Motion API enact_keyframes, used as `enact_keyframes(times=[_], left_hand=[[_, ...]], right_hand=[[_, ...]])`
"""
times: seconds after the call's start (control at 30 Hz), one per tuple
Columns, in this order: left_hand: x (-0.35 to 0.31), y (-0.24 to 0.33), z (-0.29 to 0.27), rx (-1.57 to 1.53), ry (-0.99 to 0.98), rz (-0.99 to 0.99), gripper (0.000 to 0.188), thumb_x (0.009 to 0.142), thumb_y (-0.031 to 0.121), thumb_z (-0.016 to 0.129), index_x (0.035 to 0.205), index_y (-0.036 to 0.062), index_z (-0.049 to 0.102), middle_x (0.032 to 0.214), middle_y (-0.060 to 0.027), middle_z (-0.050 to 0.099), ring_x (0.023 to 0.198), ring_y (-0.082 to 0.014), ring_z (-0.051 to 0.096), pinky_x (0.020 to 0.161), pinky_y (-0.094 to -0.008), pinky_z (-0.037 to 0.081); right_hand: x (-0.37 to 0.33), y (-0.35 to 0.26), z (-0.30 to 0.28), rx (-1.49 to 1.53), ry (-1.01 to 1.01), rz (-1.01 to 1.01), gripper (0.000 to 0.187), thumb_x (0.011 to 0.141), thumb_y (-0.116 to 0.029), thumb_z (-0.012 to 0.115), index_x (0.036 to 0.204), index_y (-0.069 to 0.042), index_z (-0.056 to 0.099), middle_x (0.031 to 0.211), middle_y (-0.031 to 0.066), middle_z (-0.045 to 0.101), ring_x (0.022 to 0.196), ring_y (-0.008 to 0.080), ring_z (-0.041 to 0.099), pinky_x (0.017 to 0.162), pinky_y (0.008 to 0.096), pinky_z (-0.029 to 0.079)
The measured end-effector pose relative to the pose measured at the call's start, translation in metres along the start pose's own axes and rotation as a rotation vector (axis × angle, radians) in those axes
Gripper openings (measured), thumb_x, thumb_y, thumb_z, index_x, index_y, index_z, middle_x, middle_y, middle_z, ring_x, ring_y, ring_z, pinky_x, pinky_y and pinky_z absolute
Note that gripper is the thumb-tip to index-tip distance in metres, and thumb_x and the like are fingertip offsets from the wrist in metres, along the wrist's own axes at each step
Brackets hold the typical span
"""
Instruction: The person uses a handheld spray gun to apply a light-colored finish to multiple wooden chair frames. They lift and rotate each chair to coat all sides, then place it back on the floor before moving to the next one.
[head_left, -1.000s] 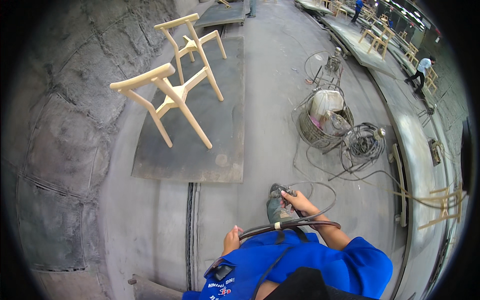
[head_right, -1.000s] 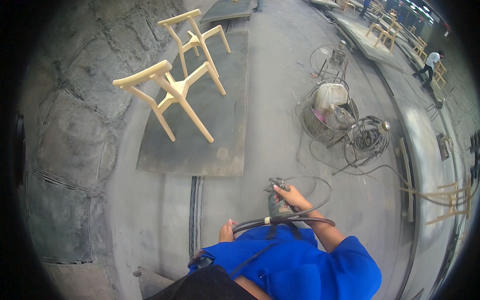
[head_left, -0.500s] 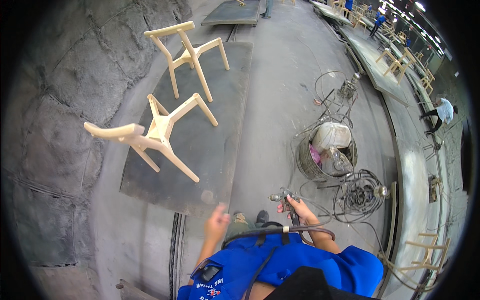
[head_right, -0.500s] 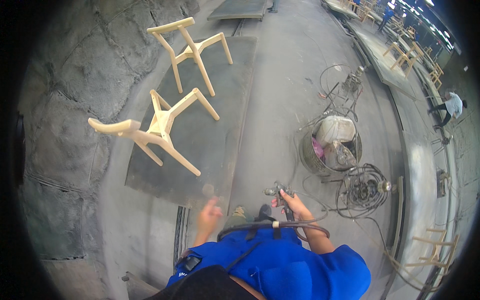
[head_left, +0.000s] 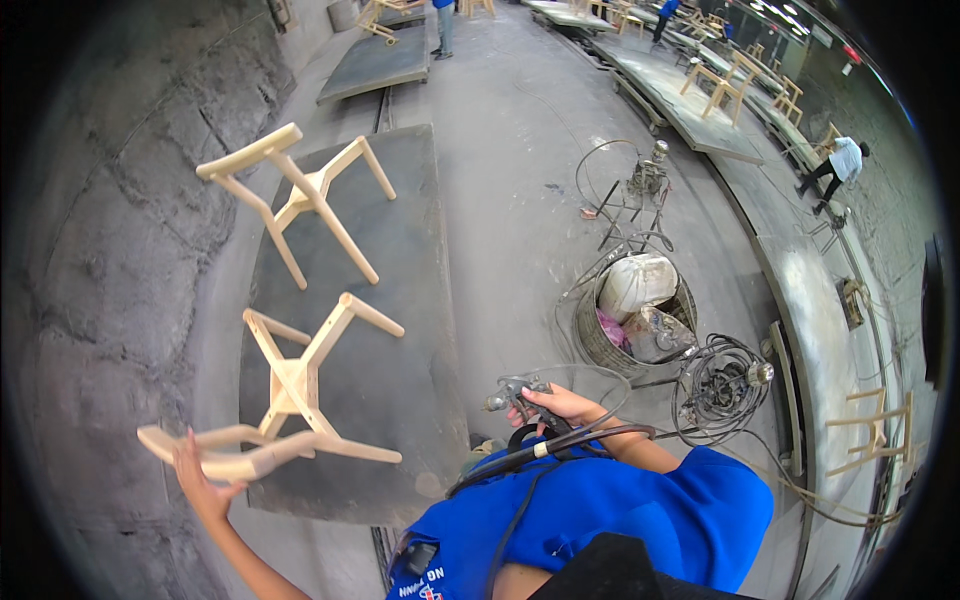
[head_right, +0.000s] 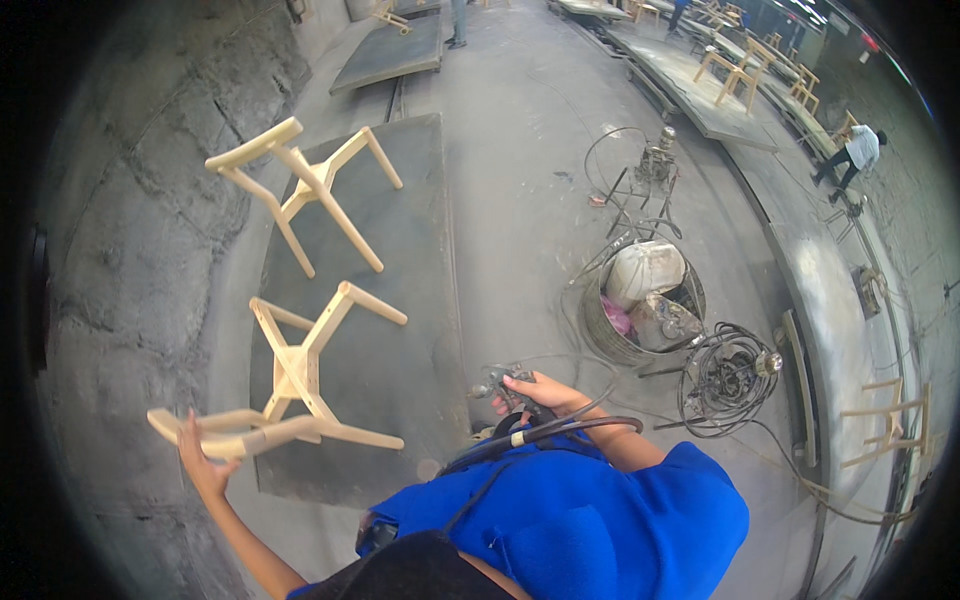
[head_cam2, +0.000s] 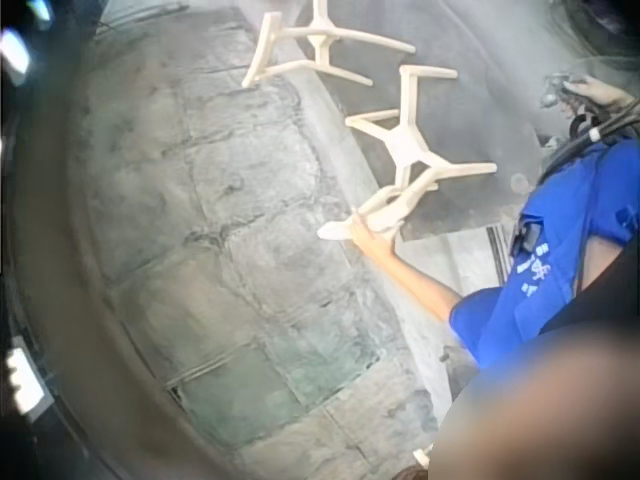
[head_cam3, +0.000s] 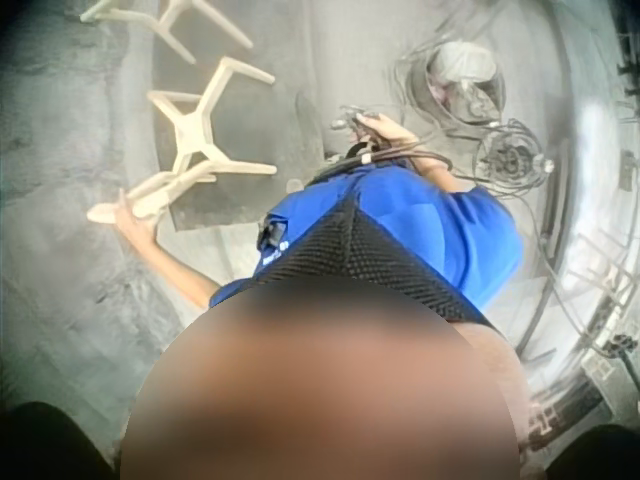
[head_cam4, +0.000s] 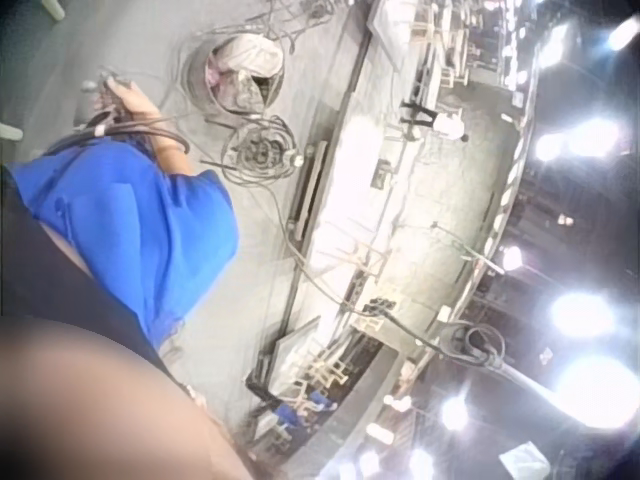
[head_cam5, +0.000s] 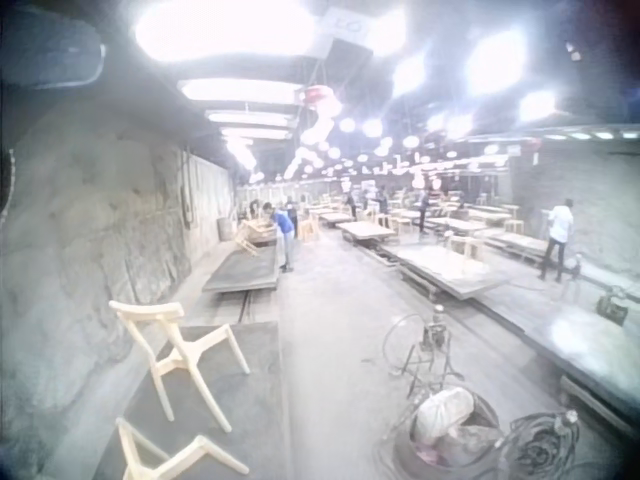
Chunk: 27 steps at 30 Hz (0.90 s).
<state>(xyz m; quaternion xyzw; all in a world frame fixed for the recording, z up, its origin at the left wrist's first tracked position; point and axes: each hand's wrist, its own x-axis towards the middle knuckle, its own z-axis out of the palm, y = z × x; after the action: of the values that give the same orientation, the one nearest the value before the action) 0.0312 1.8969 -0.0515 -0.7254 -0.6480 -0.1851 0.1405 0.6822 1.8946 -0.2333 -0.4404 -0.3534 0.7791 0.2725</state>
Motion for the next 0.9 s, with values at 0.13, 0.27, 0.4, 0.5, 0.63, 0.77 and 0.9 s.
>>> enact_keyframes(times=[0.13,0.27,0.4,0.5,0.63,0.77,0.9], left_hand=[[-0.008,-0.007,0.017,-0.073,0.095,-0.059,0.140,0.048,0.096,0.064,0.151,0.0026,0.045,0.098,-0.0125,0.055,0.094,-0.0324,0.057,0.095,-0.0503,0.045],[-0.031,0.052,0.050,-0.093,0.419,-0.100,0.139,0.050,0.095,0.068,0.153,0.0048,0.042,0.138,-0.0174,0.054,0.116,-0.0326,0.057,0.083,-0.0450,0.054],[-0.005,0.133,0.072,0.205,0.523,0.143,0.128,0.061,0.087,0.072,0.148,-0.0016,0.043,0.141,-0.0231,0.053,0.114,-0.0347,0.060,0.079,-0.0425,0.054],[0.026,0.214,0.059,0.023,-0.321,-0.359,0.060,0.079,0.040,0.079,0.124,0.0047,0.059,0.109,-0.0118,0.070,0.099,-0.0264,0.068,0.086,-0.0365,0.052],[0.115,0.273,0.109,0.376,0.207,-0.072,0.102,0.066,0.072,0.080,0.139,0.0064,0.053,0.134,-0.0164,0.060,0.111,-0.0369,0.059,0.095,-0.0470,0.045],[0.163,0.237,0.117,0.372,0.035,-0.055,0.096,0.065,0.064,0.083,0.139,0.0108,0.054,0.133,-0.0135,0.061,0.115,-0.0345,0.057,0.096,-0.0456,0.044],[0.157,0.171,0.096,0.331,0.072,-0.418,0.081,0.052,0.069,0.082,0.103,0.0071,0.070,0.088,-0.0078,0.067,0.082,-0.0307,0.061,0.077,-0.0449,0.045]], right_hand=[[0.051,-0.034,0.006,-0.050,-0.097,-0.004,0.054,0.105,-0.049,0.049,0.135,-0.005,0.056,0.123,0.0089,0.067,0.115,0.0216,0.064,0.077,0.0365,0.058],[0.096,-0.057,0.000,-0.228,-0.220,-0.096,0.056,0.105,-0.051,0.049,0.137,-0.005,0.056,0.127,0.0070,0.063,0.119,0.0209,0.061,0.098,0.0377,0.047],[0.149,-0.079,-0.009,-0.125,-0.307,-0.056,0.053,0.105,-0.048,0.050,0.139,-0.008,0.050,0.123,0.0066,0.063,0.124,0.0191,0.056,0.094,0.0389,0.049],[0.193,-0.107,-0.022,-0.144,-0.347,-0.002,0.045,0.105,-0.048,0.050,0.128,-0.010,0.054,0.113,0.0035,0.063,0.115,0.0165,0.058,0.085,0.0358,0.051],[0.254,-0.150,-0.040,-0.213,-0.140,-0.011,0.041,0.105,-0.052,0.048,0.113,-0.014,0.057,0.095,-0.0014,0.063,0.090,0.0113,0.062,0.064,0.0279,0.048],[0.313,-0.206,-0.072,-0.114,0.008,-0.051,0.048,0.105,-0.058,0.043,0.112,-0.013,0.056,0.086,-0.0009,0.064,0.077,0.0088,0.062,0.052,0.0236,0.042],[0.356,-0.234,-0.107,-0.213,0.109,-0.111,0.064,0.104,-0.065,0.032,0.106,-0.009,0.062,0.082,0.0016,0.068,0.070,0.0096,0.064,0.048,0.0225,0.041]])
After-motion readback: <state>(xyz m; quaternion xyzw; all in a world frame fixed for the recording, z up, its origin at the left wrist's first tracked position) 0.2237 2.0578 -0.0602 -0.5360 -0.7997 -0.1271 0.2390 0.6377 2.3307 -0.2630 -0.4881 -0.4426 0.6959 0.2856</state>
